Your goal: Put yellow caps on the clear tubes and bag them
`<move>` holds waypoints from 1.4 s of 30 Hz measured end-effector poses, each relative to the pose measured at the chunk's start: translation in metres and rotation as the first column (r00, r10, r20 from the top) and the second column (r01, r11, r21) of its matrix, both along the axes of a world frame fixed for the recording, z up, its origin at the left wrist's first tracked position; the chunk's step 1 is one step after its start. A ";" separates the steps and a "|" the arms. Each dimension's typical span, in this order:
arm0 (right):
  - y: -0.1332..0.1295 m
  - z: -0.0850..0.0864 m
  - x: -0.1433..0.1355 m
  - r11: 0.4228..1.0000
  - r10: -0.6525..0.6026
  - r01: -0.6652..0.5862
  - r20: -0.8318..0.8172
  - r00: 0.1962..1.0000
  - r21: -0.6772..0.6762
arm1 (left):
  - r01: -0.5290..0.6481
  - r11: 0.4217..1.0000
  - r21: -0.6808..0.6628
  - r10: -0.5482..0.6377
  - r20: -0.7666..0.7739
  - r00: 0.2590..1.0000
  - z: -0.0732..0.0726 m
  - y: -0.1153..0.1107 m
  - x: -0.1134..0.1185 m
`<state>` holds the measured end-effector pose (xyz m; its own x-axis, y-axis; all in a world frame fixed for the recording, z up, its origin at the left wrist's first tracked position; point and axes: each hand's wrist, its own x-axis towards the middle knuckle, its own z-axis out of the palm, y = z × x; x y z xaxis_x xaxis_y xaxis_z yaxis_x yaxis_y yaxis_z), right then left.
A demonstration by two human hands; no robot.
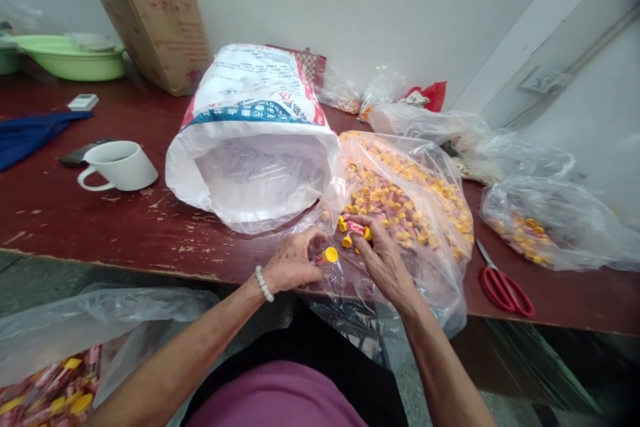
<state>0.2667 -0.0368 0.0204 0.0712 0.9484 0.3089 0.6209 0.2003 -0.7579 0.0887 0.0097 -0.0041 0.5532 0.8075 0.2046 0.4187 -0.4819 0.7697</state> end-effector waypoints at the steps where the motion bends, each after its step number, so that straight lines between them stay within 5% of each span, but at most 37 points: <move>1: -0.003 0.002 0.003 0.998 0.059 -0.060 0.090 0.994 0.005 | 0.030 0.999 -0.013 -0.030 0.009 1.000 0.001 0.000 -0.002; 7: -0.021 0.011 -0.008 0.981 0.189 -0.181 0.555 0.810 -0.070 | 0.138 0.990 0.033 -0.140 0.034 0.990 0.005 -0.010 -0.002; 10: -0.023 0.014 -0.012 0.976 0.200 -0.204 0.650 0.733 -0.070 | 0.151 0.985 0.078 -0.156 0.052 0.986 0.003 -0.013 0.001; 14: -0.025 0.016 -0.006 0.960 0.245 -0.279 0.464 0.851 0.005 | 0.131 0.990 0.055 -0.135 0.072 0.988 -0.001 -0.014 0.000; 18: -0.030 0.009 -0.007 0.980 0.104 -0.137 0.220 0.970 0.142 | 0.103 0.995 0.000 -0.102 0.070 0.992 -0.002 -0.016 -0.002; 24: -0.037 -0.008 -0.013 0.971 0.216 -0.227 0.146 0.966 0.070 | 0.121 0.992 -0.044 -0.116 0.114 0.987 -0.005 -0.023 0.001; 29: -0.023 -0.019 0.024 0.966 -0.249 0.242 0.078 0.965 0.091 | 0.029 0.997 -0.078 -0.022 0.091 0.996 -0.012 -0.015 -0.008; 34: -0.001 -0.050 0.032 0.965 -0.258 0.260 0.331 0.908 0.039 | 0.034 0.998 -0.057 -0.028 0.105 0.994 -0.015 -0.011 -0.008; 37: 0.006 -0.063 0.030 0.952 -0.302 0.303 0.306 0.903 0.045 | 0.065 0.995 -0.078 -0.054 0.134 0.989 -0.016 -0.013 -0.005; 42: -0.010 -0.037 0.027 0.952 -0.305 0.306 0.192 0.933 0.025 | 0.085 0.994 -0.069 -0.079 0.091 0.993 -0.014 -0.012 -0.005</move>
